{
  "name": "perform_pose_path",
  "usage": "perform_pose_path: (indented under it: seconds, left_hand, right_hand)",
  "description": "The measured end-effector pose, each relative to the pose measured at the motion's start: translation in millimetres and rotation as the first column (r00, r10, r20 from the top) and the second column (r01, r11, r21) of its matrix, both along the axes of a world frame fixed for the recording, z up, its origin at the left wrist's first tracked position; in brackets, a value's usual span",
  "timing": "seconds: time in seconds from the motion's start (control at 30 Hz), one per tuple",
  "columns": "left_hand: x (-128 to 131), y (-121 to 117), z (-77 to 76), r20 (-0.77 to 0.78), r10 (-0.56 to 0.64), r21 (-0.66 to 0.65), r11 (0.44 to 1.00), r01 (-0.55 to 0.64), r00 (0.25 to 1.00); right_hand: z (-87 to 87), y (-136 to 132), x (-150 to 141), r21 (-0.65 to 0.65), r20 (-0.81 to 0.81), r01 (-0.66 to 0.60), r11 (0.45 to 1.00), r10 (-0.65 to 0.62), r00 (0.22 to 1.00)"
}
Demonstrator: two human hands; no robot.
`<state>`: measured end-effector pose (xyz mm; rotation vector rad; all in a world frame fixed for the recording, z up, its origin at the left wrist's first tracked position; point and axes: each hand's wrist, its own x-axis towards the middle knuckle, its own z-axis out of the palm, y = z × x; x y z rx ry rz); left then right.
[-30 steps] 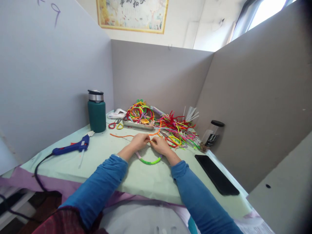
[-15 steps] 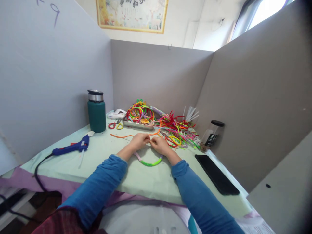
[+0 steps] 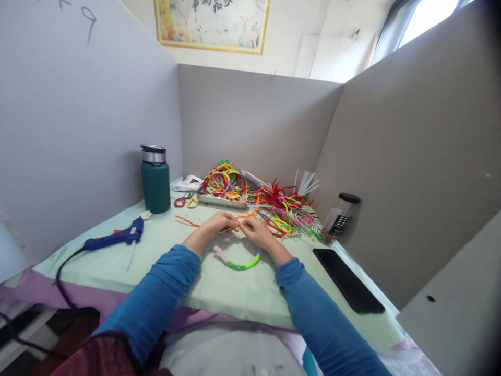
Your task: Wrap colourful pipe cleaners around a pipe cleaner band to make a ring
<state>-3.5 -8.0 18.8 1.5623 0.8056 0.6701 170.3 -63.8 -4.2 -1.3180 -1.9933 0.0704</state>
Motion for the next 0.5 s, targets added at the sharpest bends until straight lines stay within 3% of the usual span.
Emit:
perform_pose_path:
  seconds: [0.23, 0.5]
  left_hand:
    - [1.0, 2.8, -1.4, -0.001, -0.008, -0.037, 0.999, 0.008, 1.000]
    - [0.5, 1.2, -0.8, 0.017, 0.011, -0.041, 0.999, -0.010, 1.000]
  right_hand:
    - [-1.1, 1.2, 1.7, 0.002, -0.038, -0.046, 0.999, 0.046, 0.998]
    - [-1.8, 4.0, 2.9, -0.027, -0.061, -0.014, 1.000, 0.013, 0.998]
